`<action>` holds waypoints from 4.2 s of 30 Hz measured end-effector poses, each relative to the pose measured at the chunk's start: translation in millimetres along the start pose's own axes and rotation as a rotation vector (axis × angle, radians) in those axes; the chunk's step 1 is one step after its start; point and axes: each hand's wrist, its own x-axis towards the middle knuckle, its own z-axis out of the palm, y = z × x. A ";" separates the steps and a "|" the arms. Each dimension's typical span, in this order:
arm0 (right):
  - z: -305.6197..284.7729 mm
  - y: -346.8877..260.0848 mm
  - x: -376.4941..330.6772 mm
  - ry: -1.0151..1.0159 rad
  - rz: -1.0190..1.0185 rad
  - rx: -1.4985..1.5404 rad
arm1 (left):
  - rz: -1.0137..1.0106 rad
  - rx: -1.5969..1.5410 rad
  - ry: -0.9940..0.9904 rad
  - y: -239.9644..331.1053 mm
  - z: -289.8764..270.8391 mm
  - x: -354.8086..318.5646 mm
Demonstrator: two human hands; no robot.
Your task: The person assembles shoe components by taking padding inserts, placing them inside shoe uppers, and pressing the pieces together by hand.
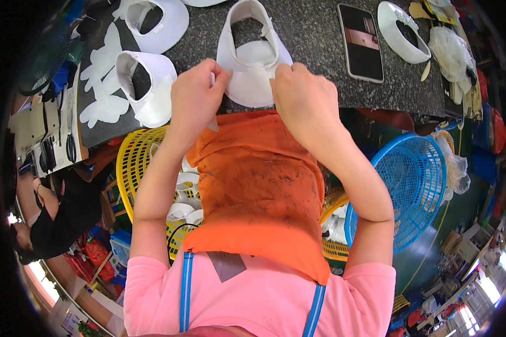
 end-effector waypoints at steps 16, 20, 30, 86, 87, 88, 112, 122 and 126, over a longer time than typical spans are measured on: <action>-32.9 17.6 20.6 0.020 0.204 -0.253 | 0.060 -0.016 0.024 5.3 -64.7 -11.3; -47.0 -2.6 17.0 0.281 0.056 -0.123 | -0.048 0.121 0.138 -32.6 -102.0 0.4; -53.3 -9.7 140.6 0.341 -0.483 0.134 | 0.073 0.432 -0.102 -37.9 -47.4 156.4; 9.4 14.3 249.7 -0.030 -0.397 -0.271 | 0.103 0.576 -0.222 -47.7 -41.6 184.3; 8.2 13.2 247.8 -0.019 -0.403 -0.276 | 0.132 0.571 -0.252 -48.9 -41.8 187.0; 8.5 13.7 245.6 0.006 -0.424 -0.225 | 0.158 0.567 -0.281 -50.4 -43.9 188.4; -23.7 -31.0 237.9 -0.280 -0.253 0.652 | 0.137 0.549 -0.207 -109.4 -100.8 122.6; -10.9 -8.9 231.3 -0.192 -0.696 0.167 | 0.302 -0.052 -0.034 -101.2 -108.2 123.6; -11.5 -45.5 244.7 -0.555 -0.535 0.373 | 0.049 -0.175 -0.306 -107.8 -120.1 131.6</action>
